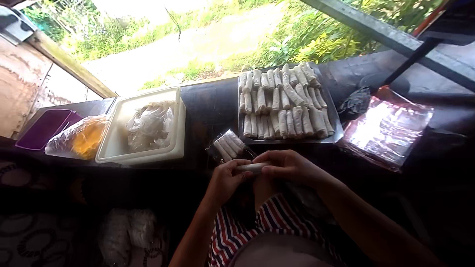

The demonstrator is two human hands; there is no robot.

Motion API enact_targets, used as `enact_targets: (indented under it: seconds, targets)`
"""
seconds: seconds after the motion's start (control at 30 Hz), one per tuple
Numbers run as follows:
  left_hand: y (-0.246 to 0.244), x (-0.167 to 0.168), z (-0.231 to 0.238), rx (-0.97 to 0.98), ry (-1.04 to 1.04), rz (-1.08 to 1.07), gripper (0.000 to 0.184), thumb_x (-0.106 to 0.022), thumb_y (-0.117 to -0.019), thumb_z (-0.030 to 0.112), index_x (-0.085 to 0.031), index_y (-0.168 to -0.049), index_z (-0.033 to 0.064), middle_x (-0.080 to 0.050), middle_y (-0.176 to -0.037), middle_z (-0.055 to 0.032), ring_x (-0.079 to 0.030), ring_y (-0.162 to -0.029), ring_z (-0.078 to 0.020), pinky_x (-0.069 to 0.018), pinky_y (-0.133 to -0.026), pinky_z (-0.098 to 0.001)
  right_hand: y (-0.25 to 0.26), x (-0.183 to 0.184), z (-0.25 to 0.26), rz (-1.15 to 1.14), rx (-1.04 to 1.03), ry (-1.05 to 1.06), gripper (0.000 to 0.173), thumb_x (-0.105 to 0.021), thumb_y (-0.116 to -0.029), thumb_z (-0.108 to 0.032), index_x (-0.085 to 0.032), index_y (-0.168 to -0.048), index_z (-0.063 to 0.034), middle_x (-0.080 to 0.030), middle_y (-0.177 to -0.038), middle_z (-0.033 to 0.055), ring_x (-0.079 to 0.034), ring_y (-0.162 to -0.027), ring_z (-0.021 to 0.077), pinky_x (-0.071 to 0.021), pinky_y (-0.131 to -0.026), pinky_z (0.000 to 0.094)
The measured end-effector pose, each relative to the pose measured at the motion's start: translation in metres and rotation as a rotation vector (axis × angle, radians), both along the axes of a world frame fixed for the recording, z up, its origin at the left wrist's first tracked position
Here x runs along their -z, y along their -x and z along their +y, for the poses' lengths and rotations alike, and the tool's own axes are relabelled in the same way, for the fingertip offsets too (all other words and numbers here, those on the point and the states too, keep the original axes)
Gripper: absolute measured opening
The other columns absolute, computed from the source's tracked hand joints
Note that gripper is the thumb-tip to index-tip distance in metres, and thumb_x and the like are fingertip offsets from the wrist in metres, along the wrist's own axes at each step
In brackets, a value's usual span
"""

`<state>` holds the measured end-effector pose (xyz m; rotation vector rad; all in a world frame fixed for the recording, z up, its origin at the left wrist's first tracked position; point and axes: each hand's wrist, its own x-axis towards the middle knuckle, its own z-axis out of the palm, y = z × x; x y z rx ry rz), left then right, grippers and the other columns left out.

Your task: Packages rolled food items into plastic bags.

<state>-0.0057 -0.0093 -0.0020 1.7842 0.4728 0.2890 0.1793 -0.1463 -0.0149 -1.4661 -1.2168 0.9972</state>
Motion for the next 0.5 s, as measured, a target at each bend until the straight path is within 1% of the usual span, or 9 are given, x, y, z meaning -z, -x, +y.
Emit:
enact_targets:
  seconds: [0.03,0.07,0.13,0.23,0.3,0.4,0.5]
  targets:
    - [0.003,0.001,-0.001,-0.024,0.005,0.011,0.025,-0.069,-0.0938,0.006,-0.068,-0.117,-0.0026,-0.074,-0.099,-0.0044,-0.070,-0.082,-0.0020,-0.0587,-0.079,-0.0194,0.005,0.002,0.003,-0.005,0.004,-0.003,0.024,-0.064,-0.0969,-0.019,-0.068,-0.115,-0.0030,-0.070,-0.093,-0.0028,-0.062,-0.072,-0.0041,-0.0539,-0.068,0.0144]
    - [0.005,0.002,-0.002,-0.041,0.015,0.024,0.026,-0.070,-0.0934,0.006,-0.068,-0.118,-0.0024,-0.073,-0.100,-0.0043,-0.070,-0.082,-0.0021,-0.0583,-0.079,-0.0193,0.010,0.004,0.005,-0.016,0.023,-0.013,0.023,-0.066,-0.0972,-0.018,-0.069,-0.113,-0.0020,-0.070,-0.090,-0.0022,-0.062,-0.071,-0.0048,-0.0528,-0.067,0.0133]
    - [0.009,0.000,-0.002,-0.069,0.055,0.057,0.026,-0.070,-0.0944,0.009,-0.068,-0.118,-0.0023,-0.073,-0.098,-0.0029,-0.069,-0.080,-0.0021,-0.0586,-0.078,-0.0198,0.017,0.006,0.009,-0.023,0.037,-0.015,0.020,-0.067,-0.0976,-0.017,-0.070,-0.110,-0.0018,-0.070,-0.088,-0.0024,-0.061,-0.070,-0.0055,-0.0519,-0.067,0.0121]
    - [0.011,0.000,-0.001,-0.100,0.092,0.089,0.022,-0.069,-0.0955,0.008,-0.069,-0.115,-0.0024,-0.073,-0.097,-0.0021,-0.069,-0.077,-0.0013,-0.0589,-0.077,-0.0193,0.023,0.008,0.011,-0.006,0.024,0.027,0.020,-0.066,-0.0979,-0.017,-0.069,-0.111,-0.0022,-0.070,-0.088,-0.0025,-0.061,-0.069,-0.0044,-0.0522,-0.066,0.0130]
    - [0.011,0.004,-0.003,-0.129,0.097,0.091,0.021,-0.069,-0.0952,0.008,-0.070,-0.114,-0.0024,-0.074,-0.096,-0.0023,-0.069,-0.077,-0.0011,-0.0587,-0.076,-0.0190,0.027,0.011,0.012,-0.013,0.050,0.032,0.019,-0.067,-0.0976,-0.016,-0.069,-0.110,-0.0023,-0.070,-0.088,-0.0022,-0.061,-0.068,-0.0048,-0.0519,-0.065,0.0127]
    - [0.010,0.014,-0.008,-0.180,0.086,0.071,0.021,-0.069,-0.0954,0.008,-0.070,-0.114,-0.0022,-0.074,-0.097,-0.0035,-0.069,-0.078,-0.0013,-0.0586,-0.077,-0.0190,0.033,0.020,0.012,-0.080,0.123,-0.018,0.019,-0.068,-0.0962,-0.017,-0.072,-0.108,-0.0020,-0.071,-0.087,-0.0005,-0.061,-0.066,-0.0050,-0.0513,-0.064,0.0122]
    - [0.011,0.020,-0.011,-0.206,0.071,0.055,0.020,-0.068,-0.0966,0.009,-0.071,-0.113,-0.0023,-0.074,-0.096,-0.0041,-0.070,-0.078,-0.0020,-0.0589,-0.077,-0.0196,0.035,0.029,0.012,-0.140,0.144,-0.088,0.019,-0.066,-0.0962,-0.017,-0.073,-0.105,-0.0009,-0.071,-0.085,0.0018,-0.060,-0.066,-0.0045,-0.0506,-0.063,0.0117]
